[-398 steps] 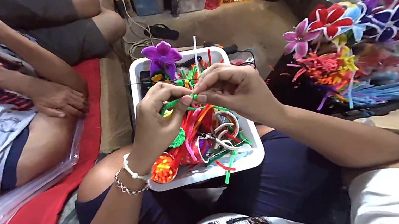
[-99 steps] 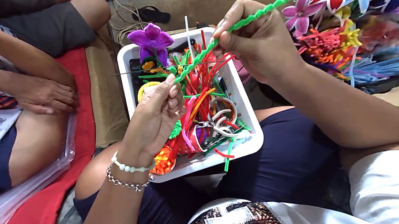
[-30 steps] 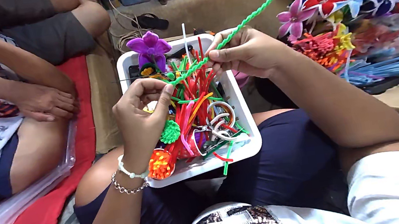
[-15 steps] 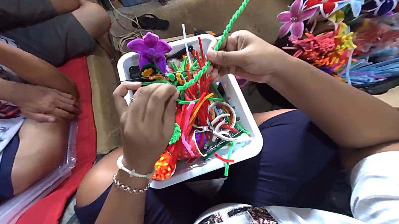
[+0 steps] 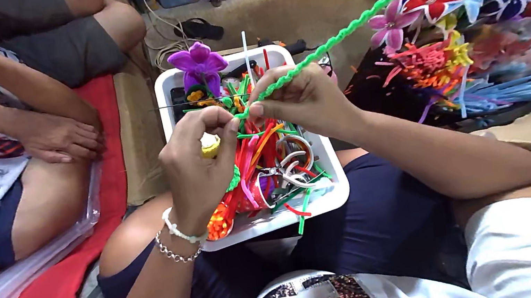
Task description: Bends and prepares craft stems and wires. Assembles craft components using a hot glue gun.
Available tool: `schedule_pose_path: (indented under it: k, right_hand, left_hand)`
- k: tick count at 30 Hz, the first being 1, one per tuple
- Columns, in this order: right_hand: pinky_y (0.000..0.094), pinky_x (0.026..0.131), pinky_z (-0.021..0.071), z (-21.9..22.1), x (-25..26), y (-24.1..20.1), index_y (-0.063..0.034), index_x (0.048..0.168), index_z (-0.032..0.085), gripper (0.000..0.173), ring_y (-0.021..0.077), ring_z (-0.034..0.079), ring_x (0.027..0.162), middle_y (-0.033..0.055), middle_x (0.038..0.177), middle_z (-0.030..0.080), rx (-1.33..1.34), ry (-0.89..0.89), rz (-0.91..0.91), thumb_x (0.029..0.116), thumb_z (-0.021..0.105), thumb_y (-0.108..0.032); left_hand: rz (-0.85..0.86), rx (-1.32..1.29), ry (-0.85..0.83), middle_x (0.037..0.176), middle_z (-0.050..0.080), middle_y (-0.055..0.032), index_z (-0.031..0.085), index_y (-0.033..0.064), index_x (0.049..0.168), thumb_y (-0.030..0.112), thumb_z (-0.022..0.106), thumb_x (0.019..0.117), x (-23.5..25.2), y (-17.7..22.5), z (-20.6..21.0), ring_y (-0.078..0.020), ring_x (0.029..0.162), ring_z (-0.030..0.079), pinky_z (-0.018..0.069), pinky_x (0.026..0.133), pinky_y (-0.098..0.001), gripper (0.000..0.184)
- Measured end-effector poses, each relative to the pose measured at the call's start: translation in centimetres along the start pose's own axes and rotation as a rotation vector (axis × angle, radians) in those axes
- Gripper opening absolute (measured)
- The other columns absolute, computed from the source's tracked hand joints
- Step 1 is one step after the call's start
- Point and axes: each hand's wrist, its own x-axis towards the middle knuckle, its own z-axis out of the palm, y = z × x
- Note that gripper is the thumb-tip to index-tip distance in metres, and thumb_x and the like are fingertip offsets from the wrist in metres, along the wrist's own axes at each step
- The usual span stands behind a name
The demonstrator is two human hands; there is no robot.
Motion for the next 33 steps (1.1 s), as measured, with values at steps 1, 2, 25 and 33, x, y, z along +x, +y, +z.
schedule_pose_path:
  k: [1,2,25,33]
  right_hand:
    - [0.0271,0.077,0.0632,0.3,-0.1,-0.1,0.0046,0.105,0.066,0.010,0.0092,0.072,0.080,0.0049,0.089,0.073,0.031,0.015,0.039,0.0981,0.065,-0.002]
    - [0.0274,0.075,0.0630,0.6,-0.2,-0.3,0.0034,0.104,0.066,0.008,0.0093,0.072,0.078,0.0040,0.087,0.072,0.080,0.041,0.093,0.0984,0.064,-0.003]
    - [0.0422,0.086,0.0592,-6.3,1.9,2.5,0.0034,0.105,0.072,0.021,0.0238,0.071,0.090,0.0153,0.100,0.072,-0.655,-0.109,0.195,0.0977,0.068,-0.016]
    - [0.0720,0.106,0.0396,-16.7,5.9,16.6,0.0000,0.140,0.055,0.065,0.0532,0.053,0.126,0.0334,0.137,0.053,-1.054,-0.114,0.579,0.0792,0.079,0.001]
  left_hand:
    - [0.088,0.091,0.005,0.098,0.071,-0.0088,0.069,-0.0008,0.102,0.008,0.068,0.0968,0.0,0.0,-0.2,-0.0132,0.094,0.068,0.0538,0.092,-0.0305,0.010]
    - [0.189,0.168,0.004,0.099,0.072,-0.0117,0.069,-0.0014,0.103,0.007,0.068,0.0972,0.0,-0.2,-0.4,-0.0181,0.096,0.068,0.0478,0.099,-0.0376,0.010]
    - [0.093,0.051,-0.003,0.103,0.068,-0.0081,0.065,0.0003,0.107,0.014,0.062,0.1016,0.5,-2.4,-1.1,-0.0136,0.098,0.064,0.0503,0.094,-0.0333,0.015]
    - [-0.023,-0.016,-0.370,0.082,0.067,0.0053,0.069,0.0093,0.093,0.015,0.067,0.0879,-0.4,-2.8,0.1,-0.0018,0.074,0.063,0.0560,0.071,-0.0225,0.008]
